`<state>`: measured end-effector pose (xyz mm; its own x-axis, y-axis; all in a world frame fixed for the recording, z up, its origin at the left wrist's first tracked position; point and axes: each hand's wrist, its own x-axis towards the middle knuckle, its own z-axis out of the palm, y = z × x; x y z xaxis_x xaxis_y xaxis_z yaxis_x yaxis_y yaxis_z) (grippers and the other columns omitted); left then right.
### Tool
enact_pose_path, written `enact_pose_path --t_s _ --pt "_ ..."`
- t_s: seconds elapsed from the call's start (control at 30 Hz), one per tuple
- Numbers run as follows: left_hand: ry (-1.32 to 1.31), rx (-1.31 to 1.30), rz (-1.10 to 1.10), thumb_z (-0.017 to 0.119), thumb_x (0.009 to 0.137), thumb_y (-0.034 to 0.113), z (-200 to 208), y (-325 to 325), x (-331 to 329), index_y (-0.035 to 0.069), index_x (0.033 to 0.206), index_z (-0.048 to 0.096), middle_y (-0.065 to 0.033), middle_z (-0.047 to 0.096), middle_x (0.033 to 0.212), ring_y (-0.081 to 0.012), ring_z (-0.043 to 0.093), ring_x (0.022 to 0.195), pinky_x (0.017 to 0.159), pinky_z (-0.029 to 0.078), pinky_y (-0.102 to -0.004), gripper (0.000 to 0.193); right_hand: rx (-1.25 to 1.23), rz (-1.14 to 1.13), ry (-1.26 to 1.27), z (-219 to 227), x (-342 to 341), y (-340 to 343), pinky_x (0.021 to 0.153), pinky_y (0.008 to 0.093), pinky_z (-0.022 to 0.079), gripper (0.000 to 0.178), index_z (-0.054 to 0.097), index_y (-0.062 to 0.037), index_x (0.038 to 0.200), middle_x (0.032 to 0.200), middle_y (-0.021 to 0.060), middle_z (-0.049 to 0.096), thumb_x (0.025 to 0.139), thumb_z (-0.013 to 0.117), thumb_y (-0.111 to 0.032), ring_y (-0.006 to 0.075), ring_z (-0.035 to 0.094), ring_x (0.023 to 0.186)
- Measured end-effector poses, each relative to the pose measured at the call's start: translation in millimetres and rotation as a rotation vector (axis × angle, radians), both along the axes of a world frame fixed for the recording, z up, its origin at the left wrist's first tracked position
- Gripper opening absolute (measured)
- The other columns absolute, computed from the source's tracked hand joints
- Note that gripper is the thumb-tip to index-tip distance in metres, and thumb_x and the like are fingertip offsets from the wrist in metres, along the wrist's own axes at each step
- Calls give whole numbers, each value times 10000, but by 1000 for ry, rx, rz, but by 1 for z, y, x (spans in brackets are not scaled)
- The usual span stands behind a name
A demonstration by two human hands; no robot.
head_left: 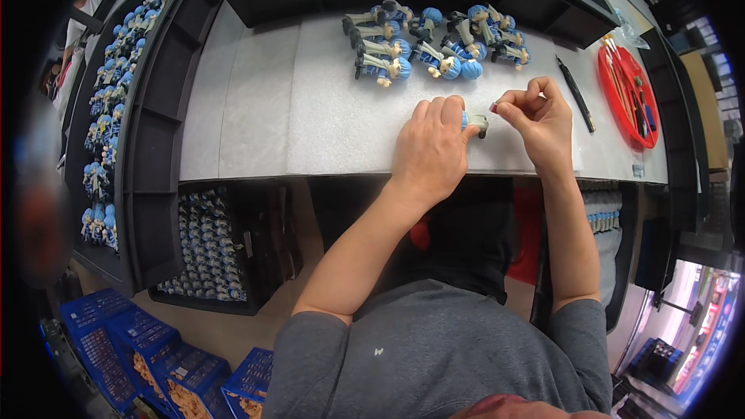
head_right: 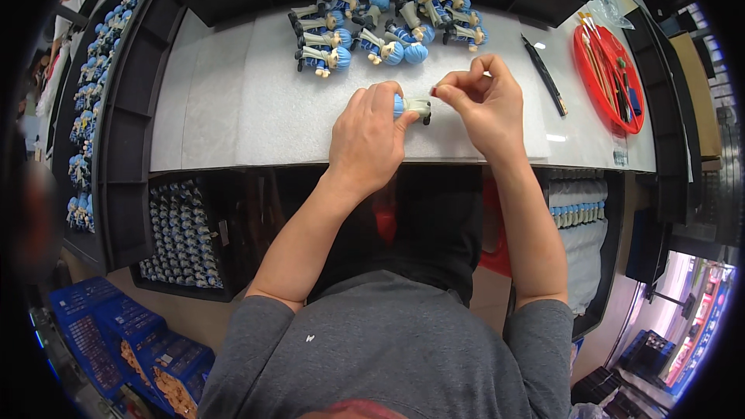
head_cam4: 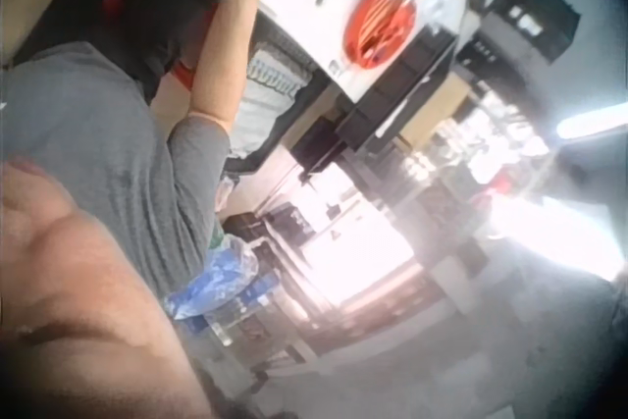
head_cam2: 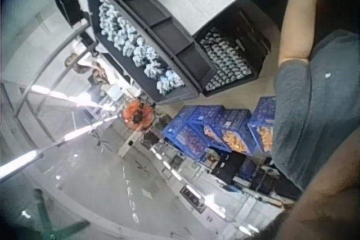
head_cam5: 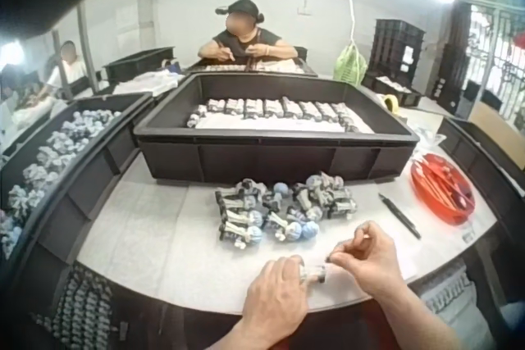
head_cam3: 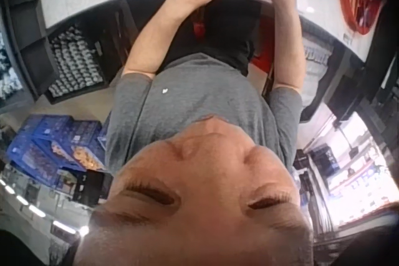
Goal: Assembling small toy figurines with blue hair at a factory workstation.
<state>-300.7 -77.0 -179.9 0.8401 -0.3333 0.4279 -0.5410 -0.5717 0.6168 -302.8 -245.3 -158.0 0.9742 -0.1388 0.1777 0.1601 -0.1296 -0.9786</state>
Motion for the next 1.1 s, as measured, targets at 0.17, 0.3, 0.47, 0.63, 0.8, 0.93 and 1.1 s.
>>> enact_pose_path --t_s 0.17,0.3,0.47,0.63,0.8,0.93,1.1 --pt "-5 -12 0 602 815 193 0 0 -1 23 980 458 -126 545 833 -297 517 786 689 424 -392 278 48 52 135 -4 -6 9 711 233 481 252 440 -31 919 856 119 639 778 642 23 135 612 803" --pt "-3 -18 0 602 816 191 0 1 -1 21 982 457 -127 544 820 -294 515 779 687 424 -389 278 64 21 188 -2 -7 11 717 228 477 269 451 -28 968 890 105 628 781 637 29 132 607 824" --pt "5 -22 -8 604 813 189 0 0 0 20 983 457 -126 543 819 -294 514 779 687 425 -389 280 54 31 194 -2 -5 12 725 229 477 278 446 -31 974 865 90 622 777 623 53 131 607 823" --pt "-11 -9 -7 608 805 183 -1 1 1 19 981 456 -125 540 828 -294 513 782 685 426 -390 285 -48 -62 246 2 4 18 702 222 469 296 420 -50 912 795 83 633 741 618 91 122 607 777" --pt "0 -13 -16 605 807 185 -2 1 0 20 980 456 -124 540 832 -294 512 788 687 425 -392 282 -87 -43 283 4 2 10 673 226 468 307 409 -61 885 774 85 637 727 625 89 115 602 759" --pt "-1 -5 -12 599 811 187 -1 0 0 22 978 458 -121 544 833 -293 510 785 688 423 -393 273 -126 -33 311 5 8 8 663 228 473 310 401 -70 842 776 95 640 711 631 91 111 600 747" --pt "12 0 -4 601 809 181 -2 1 -1 22 976 458 -122 544 831 -293 511 791 692 423 -394 272 -114 -37 326 7 6 6 654 221 478 318 394 -75 809 762 91 635 692 640 88 111 601 736"
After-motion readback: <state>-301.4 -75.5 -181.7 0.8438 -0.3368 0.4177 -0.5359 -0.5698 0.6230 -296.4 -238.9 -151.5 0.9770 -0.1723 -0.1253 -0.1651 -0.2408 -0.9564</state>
